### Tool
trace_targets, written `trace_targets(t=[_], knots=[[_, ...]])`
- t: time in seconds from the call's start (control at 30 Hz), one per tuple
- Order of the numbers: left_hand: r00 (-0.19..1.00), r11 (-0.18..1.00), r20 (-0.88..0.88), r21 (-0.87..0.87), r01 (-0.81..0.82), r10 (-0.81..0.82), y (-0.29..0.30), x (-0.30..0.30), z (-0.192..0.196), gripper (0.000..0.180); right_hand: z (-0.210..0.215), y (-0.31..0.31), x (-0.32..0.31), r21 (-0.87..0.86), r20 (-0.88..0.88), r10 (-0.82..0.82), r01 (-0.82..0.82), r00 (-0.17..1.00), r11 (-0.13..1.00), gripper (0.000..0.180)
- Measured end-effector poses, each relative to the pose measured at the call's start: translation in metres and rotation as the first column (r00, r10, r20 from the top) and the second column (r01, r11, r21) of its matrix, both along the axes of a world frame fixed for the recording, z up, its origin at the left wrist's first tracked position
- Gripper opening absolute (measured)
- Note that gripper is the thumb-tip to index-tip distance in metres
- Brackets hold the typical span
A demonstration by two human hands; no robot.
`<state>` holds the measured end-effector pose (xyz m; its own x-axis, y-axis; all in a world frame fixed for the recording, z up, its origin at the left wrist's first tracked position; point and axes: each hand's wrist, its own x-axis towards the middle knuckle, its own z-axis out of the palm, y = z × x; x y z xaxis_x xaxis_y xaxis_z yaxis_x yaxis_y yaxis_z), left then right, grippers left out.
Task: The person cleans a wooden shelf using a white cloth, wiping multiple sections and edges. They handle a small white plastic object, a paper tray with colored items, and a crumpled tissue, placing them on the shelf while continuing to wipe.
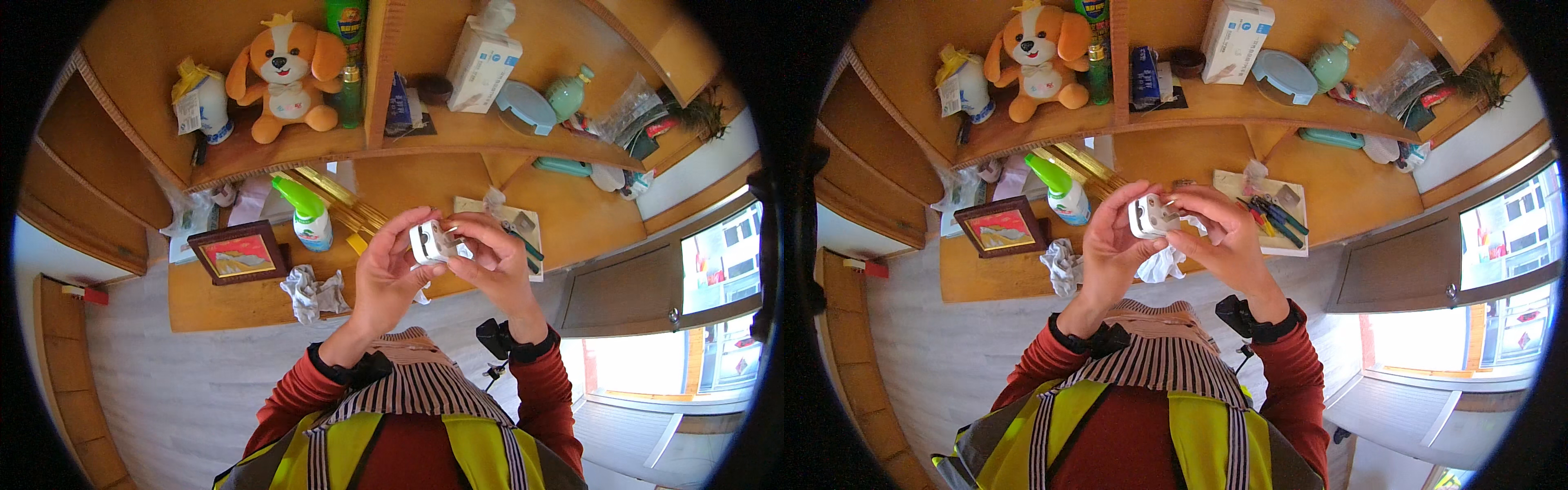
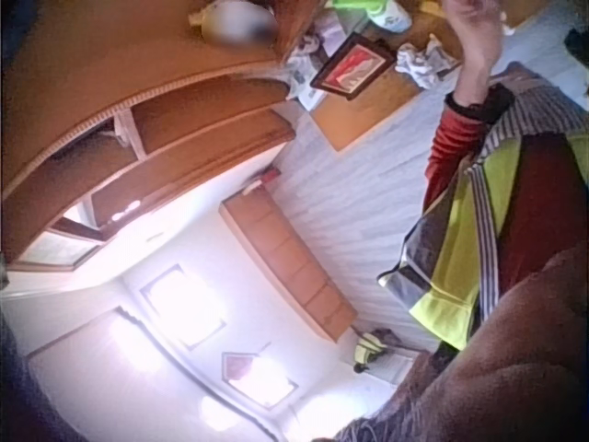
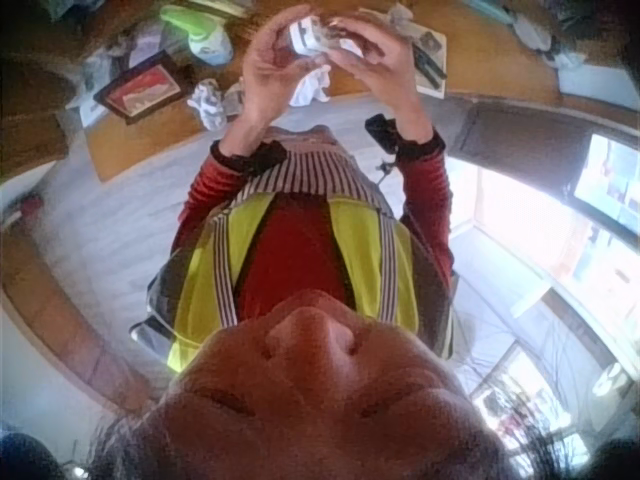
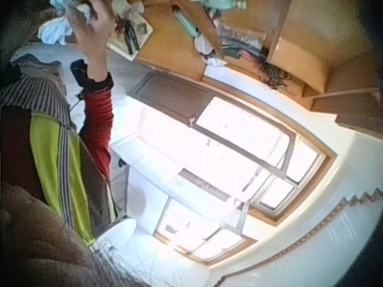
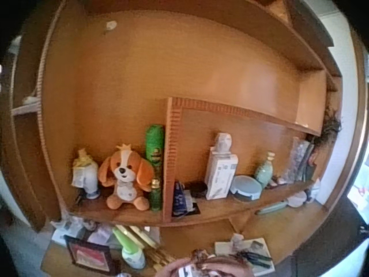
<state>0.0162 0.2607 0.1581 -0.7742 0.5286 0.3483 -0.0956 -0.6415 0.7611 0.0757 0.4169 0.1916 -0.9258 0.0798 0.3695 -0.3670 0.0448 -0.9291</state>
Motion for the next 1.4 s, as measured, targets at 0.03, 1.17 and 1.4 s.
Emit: trace_targets(t=[0.03, 1.17, 1.4], knots=[[1.0, 1.0, 0.008, 0.002, 0.005, -0.005, 0.0, 0.0, 0.0, 0.064, -0.001, 0.0, 0.0, -0.005, 0.015, 0.0, 0.0, 1.0, 1.0, 0.039], [0.846, 0.884, 0.343, 0.382, 0.271, -0.408, -0.013, -0.016, -0.005, 0.043, 0.015, 0.003, 0.0, -0.153, 0.048, -0.058, 0.065, 0.997, 0.986, 0.038], [0.811, 0.931, 0.459, 0.221, 0.291, -0.363, -0.015, -0.018, -0.008, 0.054, 0.015, -0.003, -0.008, -0.006, 0.037, 0.058, -0.057, 0.998, 0.998, 0.039]])
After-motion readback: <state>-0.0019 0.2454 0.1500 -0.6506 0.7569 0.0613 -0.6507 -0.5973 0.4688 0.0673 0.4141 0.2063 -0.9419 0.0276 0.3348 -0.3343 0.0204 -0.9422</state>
